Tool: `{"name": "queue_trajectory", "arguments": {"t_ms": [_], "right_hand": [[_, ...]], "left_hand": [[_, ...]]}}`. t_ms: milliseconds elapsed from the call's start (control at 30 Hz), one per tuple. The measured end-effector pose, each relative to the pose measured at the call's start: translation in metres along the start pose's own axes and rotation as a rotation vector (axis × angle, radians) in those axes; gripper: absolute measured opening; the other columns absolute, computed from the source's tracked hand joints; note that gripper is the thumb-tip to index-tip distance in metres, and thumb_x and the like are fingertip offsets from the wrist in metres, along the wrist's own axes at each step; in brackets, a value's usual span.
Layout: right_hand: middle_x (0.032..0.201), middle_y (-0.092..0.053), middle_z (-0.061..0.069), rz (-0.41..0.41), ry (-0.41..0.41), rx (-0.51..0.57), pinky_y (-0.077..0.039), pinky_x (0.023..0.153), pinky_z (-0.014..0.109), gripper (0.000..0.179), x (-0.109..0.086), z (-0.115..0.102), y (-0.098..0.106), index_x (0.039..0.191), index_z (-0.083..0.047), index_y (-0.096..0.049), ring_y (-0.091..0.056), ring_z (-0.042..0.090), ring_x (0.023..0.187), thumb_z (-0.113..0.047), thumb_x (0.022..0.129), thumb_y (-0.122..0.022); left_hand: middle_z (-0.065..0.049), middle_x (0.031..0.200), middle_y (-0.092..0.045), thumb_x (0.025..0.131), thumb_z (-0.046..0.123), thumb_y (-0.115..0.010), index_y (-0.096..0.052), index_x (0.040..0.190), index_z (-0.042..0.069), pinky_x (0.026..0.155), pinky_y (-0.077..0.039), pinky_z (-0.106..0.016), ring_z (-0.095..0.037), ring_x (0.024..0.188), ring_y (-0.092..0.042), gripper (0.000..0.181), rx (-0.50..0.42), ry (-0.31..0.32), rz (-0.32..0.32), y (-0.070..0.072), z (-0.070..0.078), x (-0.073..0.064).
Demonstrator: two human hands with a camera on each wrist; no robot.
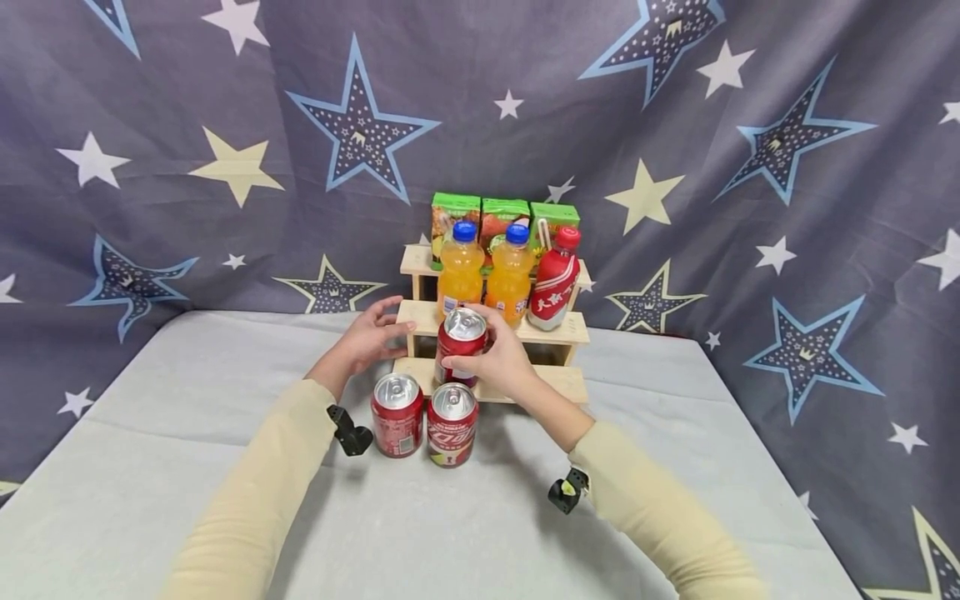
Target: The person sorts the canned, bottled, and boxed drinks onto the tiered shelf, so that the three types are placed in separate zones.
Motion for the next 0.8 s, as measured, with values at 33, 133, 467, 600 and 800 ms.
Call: {"name": "queue_trajectory", "arguments": {"t_ms": [33, 133, 467, 600, 800], "right_hand": [[0.130, -0.053, 0.007, 0.006, -0.005, -0.001, -0.047, 0.102, 0.043, 0.076, 0.001, 0.001, -0.002, 0.135, -0.018, -0.041, -0.052, 0.024, 0.119, -0.014, 0.071, -0.082], [0.130, -0.053, 0.008, 0.016, -0.016, -0.017, -0.047, 0.103, 0.042, 0.078, 0.004, 0.005, -0.006, 0.135, -0.018, -0.039, -0.052, 0.024, 0.119, -0.015, 0.070, -0.083], [0.129, -0.052, 0.009, 0.043, -0.058, -0.049, -0.048, 0.102, 0.044, 0.079, 0.006, 0.012, -0.010, 0.133, -0.022, -0.037, -0.053, 0.026, 0.117, -0.020, 0.069, -0.084], [0.127, -0.053, 0.006, 0.055, -0.068, -0.064, -0.048, 0.100, 0.042, 0.079, 0.007, 0.014, -0.009, 0.133, -0.023, -0.039, -0.053, 0.024, 0.116, -0.024, 0.069, -0.084], [0.123, -0.055, 0.005, 0.048, -0.048, -0.070, -0.050, 0.096, 0.041, 0.079, 0.010, 0.017, -0.007, 0.134, -0.024, -0.041, -0.055, 0.023, 0.110, -0.026, 0.068, -0.084]], "left_hand": [[-0.021, 0.149, -0.027, 0.092, 0.013, -0.058, -0.015, 0.150, 0.020, 0.100, -0.047, -0.051, -0.041, 0.128, -0.041, 0.073, 0.000, 0.000, 0.001, 0.000, 0.000, 0.000], [-0.021, 0.150, -0.026, 0.092, 0.013, -0.058, -0.015, 0.150, 0.020, 0.100, -0.047, -0.052, -0.042, 0.129, -0.040, 0.073, 0.001, -0.004, 0.002, 0.001, -0.001, 0.000], [-0.021, 0.150, -0.026, 0.092, 0.013, -0.058, -0.015, 0.150, 0.021, 0.101, -0.045, -0.052, -0.043, 0.129, -0.039, 0.073, -0.014, -0.008, -0.003, 0.001, -0.001, 0.001], [-0.020, 0.150, -0.026, 0.092, 0.013, -0.058, -0.014, 0.151, 0.022, 0.102, -0.045, -0.051, -0.042, 0.130, -0.038, 0.073, -0.005, 0.002, -0.008, 0.000, -0.001, 0.001], [-0.021, 0.150, -0.027, 0.092, 0.012, -0.057, -0.014, 0.150, 0.020, 0.102, -0.045, -0.052, -0.042, 0.130, -0.039, 0.073, -0.012, 0.006, 0.002, 0.000, -0.001, 0.001]]}}
Point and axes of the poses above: each hand's wrist, its own x-axis towards the middle knuckle, its own y-axis out of the back of the hand, z = x × y, the point moved 2 cm from there along x, towards the middle knuckle
